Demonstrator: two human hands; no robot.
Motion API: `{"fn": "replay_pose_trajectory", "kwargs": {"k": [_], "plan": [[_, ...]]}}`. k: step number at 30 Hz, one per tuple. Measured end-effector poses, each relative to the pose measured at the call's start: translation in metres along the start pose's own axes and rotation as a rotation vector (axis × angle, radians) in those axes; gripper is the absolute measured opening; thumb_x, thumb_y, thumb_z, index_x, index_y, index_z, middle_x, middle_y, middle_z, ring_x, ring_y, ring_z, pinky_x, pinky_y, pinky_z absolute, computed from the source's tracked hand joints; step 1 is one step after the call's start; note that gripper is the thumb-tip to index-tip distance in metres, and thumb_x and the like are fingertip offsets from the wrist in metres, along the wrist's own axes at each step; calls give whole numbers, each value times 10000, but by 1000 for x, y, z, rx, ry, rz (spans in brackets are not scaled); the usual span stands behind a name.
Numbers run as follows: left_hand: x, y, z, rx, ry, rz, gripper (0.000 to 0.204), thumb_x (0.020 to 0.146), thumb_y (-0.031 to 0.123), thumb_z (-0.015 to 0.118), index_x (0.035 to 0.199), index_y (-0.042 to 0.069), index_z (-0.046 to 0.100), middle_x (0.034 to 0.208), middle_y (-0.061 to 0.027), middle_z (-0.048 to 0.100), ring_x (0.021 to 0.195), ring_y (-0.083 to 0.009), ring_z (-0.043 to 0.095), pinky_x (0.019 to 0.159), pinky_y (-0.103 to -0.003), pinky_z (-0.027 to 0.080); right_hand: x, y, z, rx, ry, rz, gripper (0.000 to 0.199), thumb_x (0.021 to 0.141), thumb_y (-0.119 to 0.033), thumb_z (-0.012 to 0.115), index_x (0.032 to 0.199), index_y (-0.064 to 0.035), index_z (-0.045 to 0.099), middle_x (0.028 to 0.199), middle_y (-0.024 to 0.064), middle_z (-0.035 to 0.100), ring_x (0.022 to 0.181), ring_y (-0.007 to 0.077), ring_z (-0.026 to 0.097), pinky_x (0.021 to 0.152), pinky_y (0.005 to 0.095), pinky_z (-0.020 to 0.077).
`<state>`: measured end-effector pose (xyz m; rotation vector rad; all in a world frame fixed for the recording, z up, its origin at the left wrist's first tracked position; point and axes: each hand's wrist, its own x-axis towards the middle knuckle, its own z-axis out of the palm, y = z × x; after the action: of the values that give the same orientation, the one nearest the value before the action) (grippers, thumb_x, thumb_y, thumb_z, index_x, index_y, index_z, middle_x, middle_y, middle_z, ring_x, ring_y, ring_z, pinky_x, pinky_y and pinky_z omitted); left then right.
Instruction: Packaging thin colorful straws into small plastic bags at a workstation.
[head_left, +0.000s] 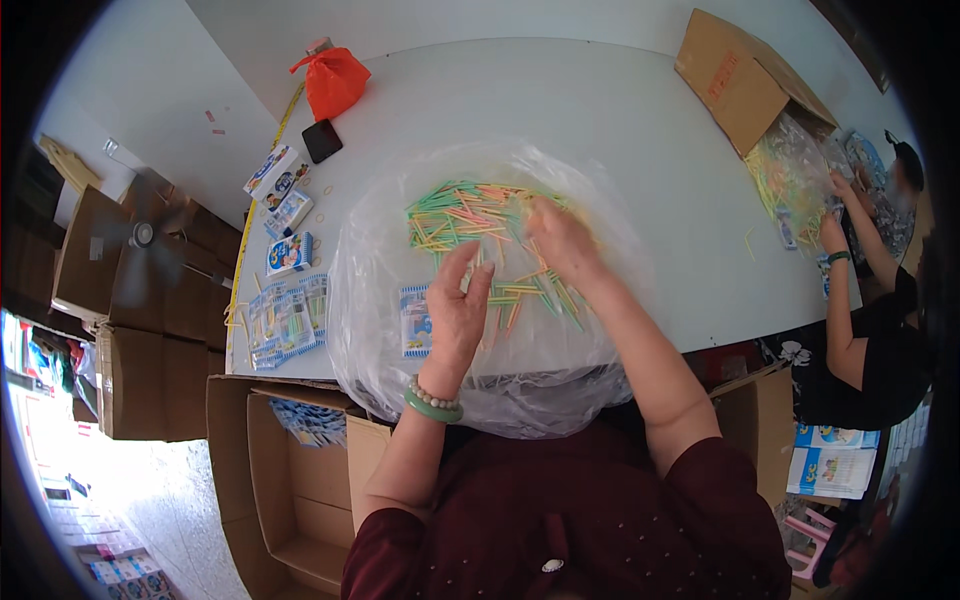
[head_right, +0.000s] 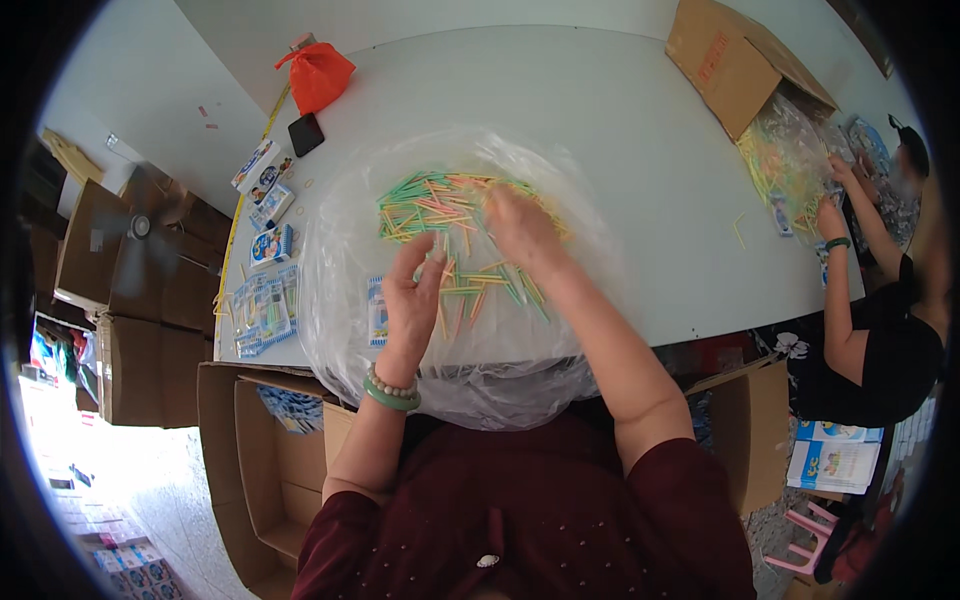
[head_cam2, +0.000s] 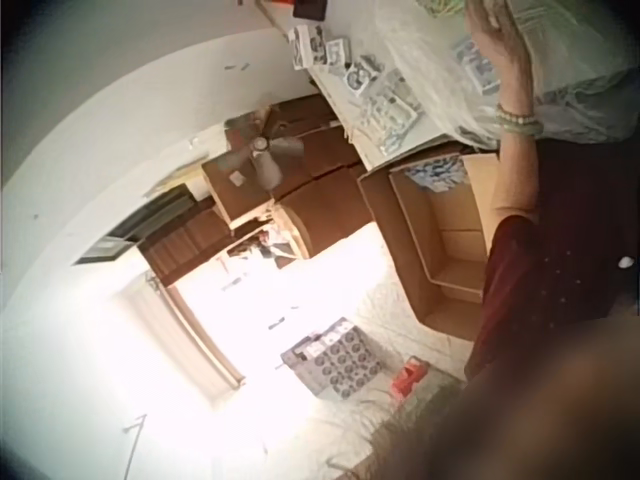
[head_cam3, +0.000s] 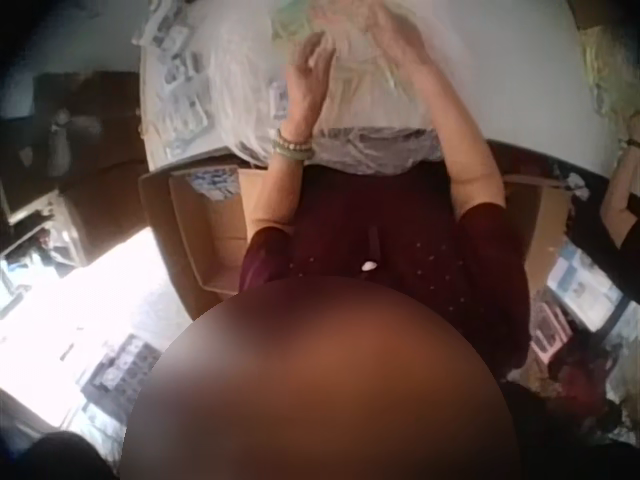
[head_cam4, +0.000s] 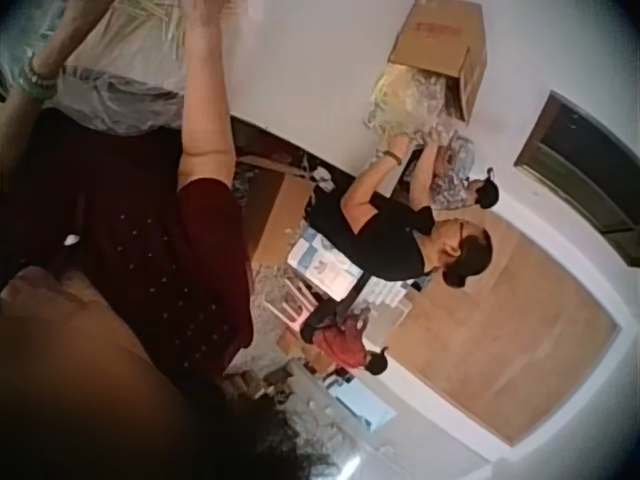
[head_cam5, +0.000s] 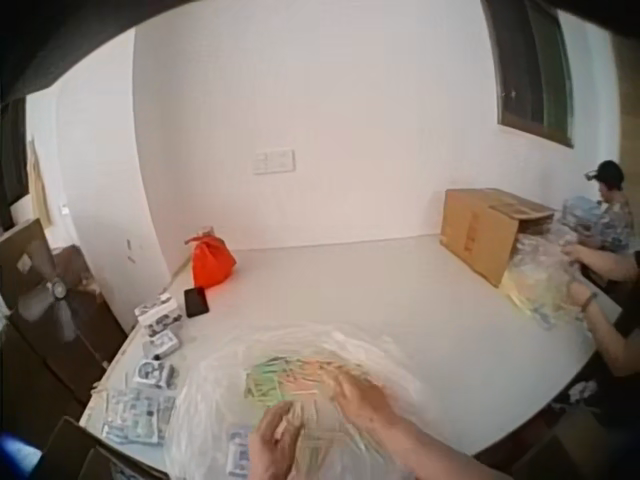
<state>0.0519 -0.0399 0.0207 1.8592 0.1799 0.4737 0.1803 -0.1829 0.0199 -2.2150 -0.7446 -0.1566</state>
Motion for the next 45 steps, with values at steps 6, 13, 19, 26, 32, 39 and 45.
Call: {"fn": "replay_pose_trajectory", "kwargs": {"k": [6, 13, 19, 26, 32, 39, 45], "plan": [[-1, 5, 29, 201, -16, 217, 327, 918, 91, 521, 1234, 7, 524, 1191, -241, 572, 1086, -389, 570, 920, -390, 465, -55, -21, 39, 444, -87, -12, 114, 879, -143, 502, 934, -44, 509, 836, 167, 624, 796, 397, 596, 661, 481, 463], [-4, 1, 35, 419, -48, 256, 319, 914, 91, 523, 1218, -5, 537, 1176, -248, 578, 1069, -388, 574, 882, -394, 487, -61, -12, 41, 62, 106, -186, 100, 836, -106, 520, 919, -51, 531, 797, 150, 608, 828, 351, 592, 729, 461, 459], [-5, 14, 14, 99, -8, -8, 335, 869, 101, 584, 1190, 15, 550, 1129, -220, 605, 989, -365, 609, 841, -395, 491, -62, -5, 40, 259, 96, -27, 167, 837, -98, 581, 979, -29, 526, 844, 153, 605, 849, 356, 590, 741, 440, 470], [-36, 0, -52, 946, 270, -156, 334, 807, 240, 672, 1020, 2, 573, 965, -149, 599, 895, -344, 579, 779, -405, 448, -62, -1, 30, 445, 48, 7, 173, 879, -109, 582, 1039, -47, 564, 973, 103, 648, 927, 198, 629, 827, 295, 465], [-35, -24, -60, 1015, 246, -329, 540, 654, 409, 790, 934, 34, 521, 1012, -148, 551, 1003, -367, 519, 875, -474, 369, -60, -2, 35, 613, 35, 154, 171, 826, -71, 613, 986, -51, 554, 824, 75, 601, 794, 179, 593, 734, 285, 466], [-32, -37, -74, 834, 249, -361, 432, 616, 331, 814, 831, 65, 550, 929, -99, 571, 942, -303, 538, 816, -438, 373, -62, -8, 32, 723, 45, 109, 172, 828, -54, 605, 994, -64, 560, 803, 72, 598, 765, 165, 593, 711, 284, 466], [-28, -48, -84, 649, 174, -461, 363, 682, 314, 769, 718, 50, 522, 680, -76, 556, 745, -264, 571, 772, -412, 385, -64, -10, 34, 382, 35, -98, 111, 835, -27, 585, 933, -66, 550, 805, 99, 596, 764, 283, 604, 676, 348, 468]]}}
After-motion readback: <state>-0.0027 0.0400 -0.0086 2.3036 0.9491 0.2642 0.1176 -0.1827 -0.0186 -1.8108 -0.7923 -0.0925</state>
